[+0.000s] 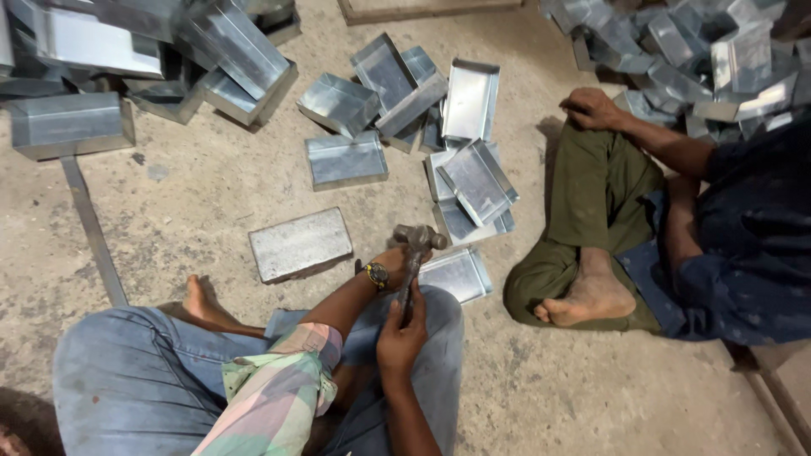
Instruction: The person uses a hammer to flatten and shape the edges of small metal trays, handling each tray one at a time and striking the folded metal seams.
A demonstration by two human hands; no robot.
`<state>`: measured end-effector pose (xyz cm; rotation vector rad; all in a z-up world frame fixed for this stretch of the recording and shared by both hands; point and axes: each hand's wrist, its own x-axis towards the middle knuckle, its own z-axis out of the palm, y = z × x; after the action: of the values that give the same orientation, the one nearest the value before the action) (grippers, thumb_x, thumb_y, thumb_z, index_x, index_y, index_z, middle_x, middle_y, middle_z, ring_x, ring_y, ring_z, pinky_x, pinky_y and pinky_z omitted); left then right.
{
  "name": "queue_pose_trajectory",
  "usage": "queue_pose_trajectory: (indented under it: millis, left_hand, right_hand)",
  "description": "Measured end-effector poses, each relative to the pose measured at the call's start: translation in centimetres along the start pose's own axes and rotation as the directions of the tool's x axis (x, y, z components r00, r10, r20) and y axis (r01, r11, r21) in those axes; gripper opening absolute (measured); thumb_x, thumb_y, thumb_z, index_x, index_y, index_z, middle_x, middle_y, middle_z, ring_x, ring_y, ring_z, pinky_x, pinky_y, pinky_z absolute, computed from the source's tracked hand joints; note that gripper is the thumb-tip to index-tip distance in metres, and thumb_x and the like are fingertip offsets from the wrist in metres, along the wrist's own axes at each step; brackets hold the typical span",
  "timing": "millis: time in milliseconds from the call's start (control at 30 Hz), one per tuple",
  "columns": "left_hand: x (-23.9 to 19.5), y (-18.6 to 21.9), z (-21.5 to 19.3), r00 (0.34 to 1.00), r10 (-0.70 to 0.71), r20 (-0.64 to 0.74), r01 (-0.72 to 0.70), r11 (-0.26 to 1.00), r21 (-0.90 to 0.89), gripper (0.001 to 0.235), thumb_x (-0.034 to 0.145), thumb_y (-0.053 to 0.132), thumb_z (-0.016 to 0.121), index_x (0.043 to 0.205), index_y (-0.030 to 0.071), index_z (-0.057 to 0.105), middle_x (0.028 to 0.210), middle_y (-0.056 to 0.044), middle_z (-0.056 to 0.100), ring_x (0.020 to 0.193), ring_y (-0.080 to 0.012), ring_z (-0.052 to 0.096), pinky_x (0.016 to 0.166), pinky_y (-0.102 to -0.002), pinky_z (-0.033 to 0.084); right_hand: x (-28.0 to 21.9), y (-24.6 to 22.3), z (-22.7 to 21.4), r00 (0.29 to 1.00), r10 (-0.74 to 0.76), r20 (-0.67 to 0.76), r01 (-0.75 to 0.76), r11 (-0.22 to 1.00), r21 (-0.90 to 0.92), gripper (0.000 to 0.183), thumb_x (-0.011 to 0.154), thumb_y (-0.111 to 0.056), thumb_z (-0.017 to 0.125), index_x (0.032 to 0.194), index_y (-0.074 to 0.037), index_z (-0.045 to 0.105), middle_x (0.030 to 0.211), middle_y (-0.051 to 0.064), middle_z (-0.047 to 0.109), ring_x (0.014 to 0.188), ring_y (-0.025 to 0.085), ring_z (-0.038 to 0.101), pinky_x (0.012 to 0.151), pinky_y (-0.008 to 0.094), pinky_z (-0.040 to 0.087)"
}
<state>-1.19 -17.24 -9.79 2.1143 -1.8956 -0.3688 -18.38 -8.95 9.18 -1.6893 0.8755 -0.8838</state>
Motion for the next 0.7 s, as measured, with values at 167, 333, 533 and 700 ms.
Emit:
queue_pose_trajectory:
  millis: [167,333,533,700]
  left_hand:
    - [0.7,-1.5,-3.5,0.953,0.298,-0.061,-0.272,0.924,0.270,0.022,0.091,0.022,0.058,0.102,0.011,0.073,0.103,-0.010,0.075,0.104,-0.0286,0.069,0.101,-0.044,0.052]
    - [0.4,0.7,-12.4,0.996,0.069,0.055,-0.064,0.995,-0.078,0.013,0.088,0.023,0.062,0.093,0.014,0.071,0.104,-0.007,0.072,0.104,-0.0274,0.066,0.098,-0.042,0.050]
    - [-7.3,-0.6,-22.0,0.959,0.284,-0.003,-0.236,0.802,0.549,0.013,0.080,0.028,0.064,0.080,0.020,0.075,0.106,-0.002,0.068,0.109,-0.0239,0.059,0.092,-0.044,0.047]
    - [-16.7,-3.6,-23.3,0.983,0.181,-0.028,-0.149,0.881,0.450,0.010,0.085,0.025,0.062,0.089,0.020,0.070,0.102,0.005,0.067,0.105,-0.0198,0.058,0.085,-0.040,0.046]
  right_hand:
    - [0.4,0.5,0.0,0.999,-0.040,0.015,0.039,0.998,0.058,0.046,0.100,-0.004,0.059,0.145,0.002,0.052,0.128,0.019,0.067,0.113,0.026,0.067,0.096,0.034,0.052]
    - [0.3,0.7,-0.2,0.996,0.083,-0.030,-0.081,0.995,0.065,0.048,0.099,-0.004,0.059,0.146,-0.001,0.053,0.116,0.017,0.065,0.092,0.023,0.058,0.080,0.034,0.048]
    - [-0.1,0.6,-0.5,0.960,-0.274,-0.063,0.275,0.961,0.008,0.046,0.104,-0.001,0.059,0.149,0.001,0.051,0.118,0.012,0.062,0.095,0.014,0.059,0.080,0.029,0.050]
    - [0.4,0.1,0.1,0.999,0.037,0.005,-0.037,0.983,0.181,0.047,0.099,-0.005,0.059,0.145,-0.003,0.052,0.076,-0.001,0.055,0.060,0.006,0.047,0.053,0.024,0.041]
